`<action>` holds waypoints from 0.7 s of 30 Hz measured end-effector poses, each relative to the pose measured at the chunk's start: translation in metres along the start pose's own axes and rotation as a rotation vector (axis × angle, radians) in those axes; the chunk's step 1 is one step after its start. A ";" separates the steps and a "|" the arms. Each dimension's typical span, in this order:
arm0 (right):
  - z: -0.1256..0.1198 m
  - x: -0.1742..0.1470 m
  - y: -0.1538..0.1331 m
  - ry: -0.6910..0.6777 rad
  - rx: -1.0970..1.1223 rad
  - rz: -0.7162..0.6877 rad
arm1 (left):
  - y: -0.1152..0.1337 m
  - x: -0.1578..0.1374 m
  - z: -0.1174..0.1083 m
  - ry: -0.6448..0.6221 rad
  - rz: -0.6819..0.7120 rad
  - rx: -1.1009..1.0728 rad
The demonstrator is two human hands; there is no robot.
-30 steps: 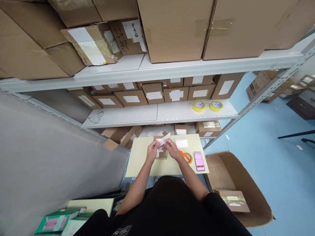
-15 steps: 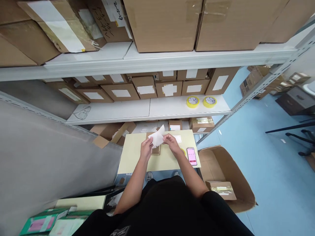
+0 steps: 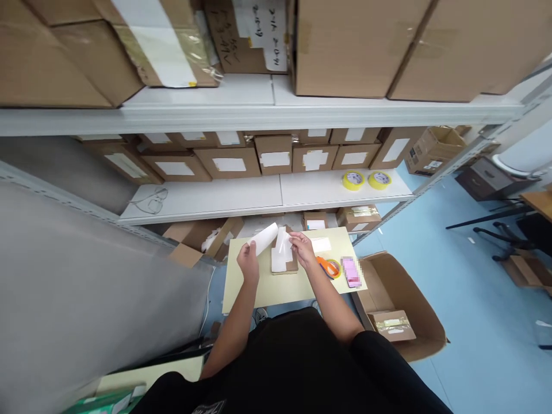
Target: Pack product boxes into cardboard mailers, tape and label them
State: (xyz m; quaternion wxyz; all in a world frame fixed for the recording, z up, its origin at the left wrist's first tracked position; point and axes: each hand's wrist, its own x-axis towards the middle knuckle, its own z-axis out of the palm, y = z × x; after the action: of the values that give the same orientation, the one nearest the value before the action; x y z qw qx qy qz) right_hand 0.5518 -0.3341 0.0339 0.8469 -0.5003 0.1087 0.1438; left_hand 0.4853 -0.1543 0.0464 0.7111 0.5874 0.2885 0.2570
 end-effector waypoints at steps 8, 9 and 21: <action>0.124 0.054 0.124 -0.077 -0.167 0.240 | 0.011 0.059 -0.121 0.309 0.207 0.074; 0.144 0.062 0.141 -0.085 -0.198 0.262 | 0.012 0.063 -0.138 0.336 0.215 0.095; 0.306 0.113 0.254 -0.018 -0.439 0.243 | 0.029 0.071 -0.266 0.385 0.215 0.270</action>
State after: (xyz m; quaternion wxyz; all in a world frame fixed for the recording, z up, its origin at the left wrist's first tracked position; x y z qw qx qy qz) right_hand 0.5806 0.0660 -0.0653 0.6955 -0.6541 0.1265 0.2691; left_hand 0.3451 0.0837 0.0288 0.5267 0.6447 0.3862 0.3972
